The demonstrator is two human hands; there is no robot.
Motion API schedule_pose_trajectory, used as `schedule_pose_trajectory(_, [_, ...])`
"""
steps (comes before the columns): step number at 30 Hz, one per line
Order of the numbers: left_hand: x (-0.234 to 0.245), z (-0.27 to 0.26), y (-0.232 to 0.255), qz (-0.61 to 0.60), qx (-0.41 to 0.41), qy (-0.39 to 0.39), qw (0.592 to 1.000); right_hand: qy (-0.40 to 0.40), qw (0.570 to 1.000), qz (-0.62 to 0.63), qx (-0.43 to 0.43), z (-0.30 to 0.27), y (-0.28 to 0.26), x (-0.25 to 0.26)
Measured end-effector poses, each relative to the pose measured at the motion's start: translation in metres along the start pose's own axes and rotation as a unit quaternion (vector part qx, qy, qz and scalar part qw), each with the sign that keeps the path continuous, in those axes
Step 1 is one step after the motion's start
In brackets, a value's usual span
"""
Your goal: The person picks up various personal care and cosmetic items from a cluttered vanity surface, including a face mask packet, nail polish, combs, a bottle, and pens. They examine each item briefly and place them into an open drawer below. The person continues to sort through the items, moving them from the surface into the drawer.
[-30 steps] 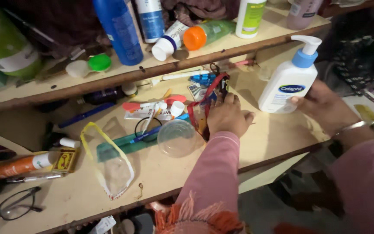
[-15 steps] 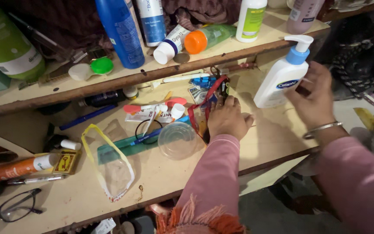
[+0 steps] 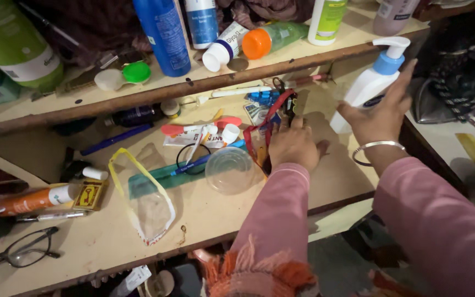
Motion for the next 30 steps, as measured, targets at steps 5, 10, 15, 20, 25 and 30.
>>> schedule_pose_trajectory(5, [-0.006,-0.001,0.0,-0.039,-0.015,0.025,0.999,0.037,0.999,-0.003,-0.019,-0.036,-0.008,0.008])
schedule_pose_trajectory(10, [0.013,-0.029,-0.004,-0.028,-0.069,0.182,0.981,0.024,0.999,0.001,0.033,-0.09,-0.057,-0.005])
schedule_pose_trajectory(15, [0.052,-0.088,-0.053,-0.113,-0.081,0.208,0.968,-0.17,0.974,0.153,-0.005,-0.116,-0.115,-0.031])
schedule_pose_trajectory(20, [0.085,-0.168,-0.099,-0.113,-0.078,0.239,0.961,-0.175,0.958,-0.037,0.223,-0.145,-0.17,-0.034])
schedule_pose_trajectory(25, [0.102,-0.221,-0.137,-0.096,0.003,0.173,0.98,-0.18,0.98,0.045,0.077,-0.156,-0.181,-0.03])
schedule_pose_trajectory(30, [0.129,-0.255,-0.15,-0.164,0.045,0.209,0.963,-0.115,0.986,0.113,-0.051,-0.162,-0.188,-0.017])
Point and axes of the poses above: each hand's wrist, its own z-axis towards the middle knuckle, its own x-axis out of the back of the hand, y = z × x, the point moved 5 cm from there along z, towards the middle knuckle, and after that the axes turned 1 degree about x, right-handed, at the moved point
